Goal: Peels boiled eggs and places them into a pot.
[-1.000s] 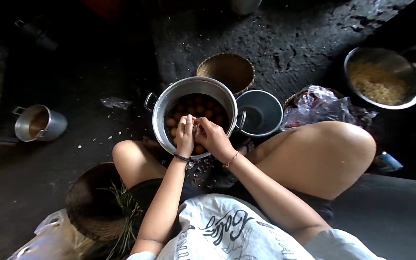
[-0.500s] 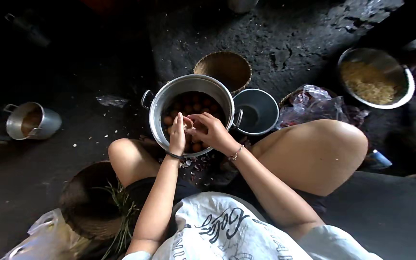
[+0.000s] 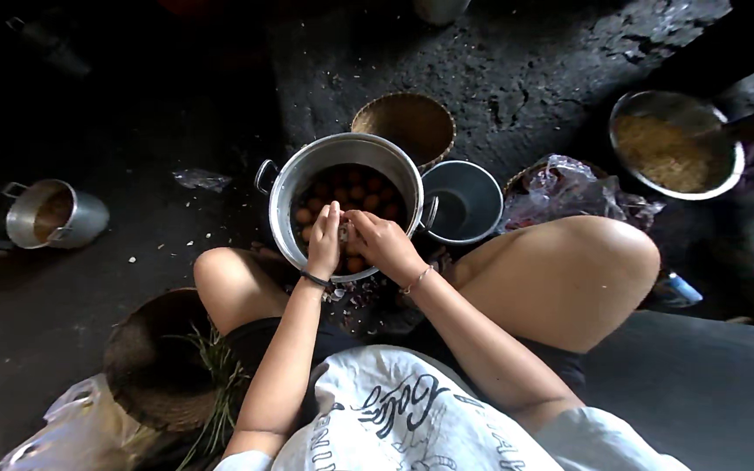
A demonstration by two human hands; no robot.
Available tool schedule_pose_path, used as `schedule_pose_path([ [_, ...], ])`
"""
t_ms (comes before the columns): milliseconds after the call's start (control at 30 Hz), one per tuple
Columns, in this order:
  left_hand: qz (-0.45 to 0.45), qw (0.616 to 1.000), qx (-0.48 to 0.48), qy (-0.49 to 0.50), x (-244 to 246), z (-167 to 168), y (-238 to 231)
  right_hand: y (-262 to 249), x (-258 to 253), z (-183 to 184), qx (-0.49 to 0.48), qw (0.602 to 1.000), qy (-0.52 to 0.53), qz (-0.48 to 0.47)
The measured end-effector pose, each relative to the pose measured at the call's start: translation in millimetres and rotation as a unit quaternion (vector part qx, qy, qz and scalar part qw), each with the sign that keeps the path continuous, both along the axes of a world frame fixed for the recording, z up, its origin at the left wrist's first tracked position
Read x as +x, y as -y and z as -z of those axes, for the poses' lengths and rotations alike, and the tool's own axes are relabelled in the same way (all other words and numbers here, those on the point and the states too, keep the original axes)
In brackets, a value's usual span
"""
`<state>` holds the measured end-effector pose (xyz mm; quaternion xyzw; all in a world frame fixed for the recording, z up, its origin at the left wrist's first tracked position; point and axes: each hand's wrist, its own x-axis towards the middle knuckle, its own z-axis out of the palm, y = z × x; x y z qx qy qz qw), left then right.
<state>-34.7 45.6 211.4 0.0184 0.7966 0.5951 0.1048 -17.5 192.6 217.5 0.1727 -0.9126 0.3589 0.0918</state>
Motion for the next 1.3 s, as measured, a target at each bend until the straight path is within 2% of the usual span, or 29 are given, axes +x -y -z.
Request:
schedule_pose_path([
  [100, -0.003, 1.0, 0.007, 0.001, -5.6, -1.3, -5.1, 3.7, 2.9, 0.8, 0.019, 0.999, -0.001, 0.034],
  [300, -0.039, 0.998, 0.049, 0.008, -8.5, 0.5, -6.8, -16.2, -0.6, -6.4, -0.069, 0.993, 0.067, 0.075],
  [367, -0.04, 0.997, 0.059, 0.015, -4.3, 1.7, -2.3, -19.4, -3.2, -3.4, -0.07, 0.993, 0.074, 0.061],
  [567, -0.052, 0.998, 0.034, 0.019, -0.4, 9.7, -1.9, -5.4, -2.6, -0.8, -0.172, 0.978, 0.12, 0.018],
  [767, -0.102, 0.984, 0.136, 0.057, 3.2, 9.5, -6.2, 5.4, -1.6, 3.1, -0.203, 0.971, 0.127, -0.019],
  [1100, -0.123, 0.98, 0.142, 0.069, 0.4, 13.2, -18.7, 12.6, 4.9, 7.1, -0.142, 0.981, 0.131, 0.025],
  [1300, -0.107, 0.984, 0.125, 0.066, -0.6, 10.3, -17.5, 6.1, 2.2, 9.9, -0.185, 0.973, 0.13, 0.04],
])
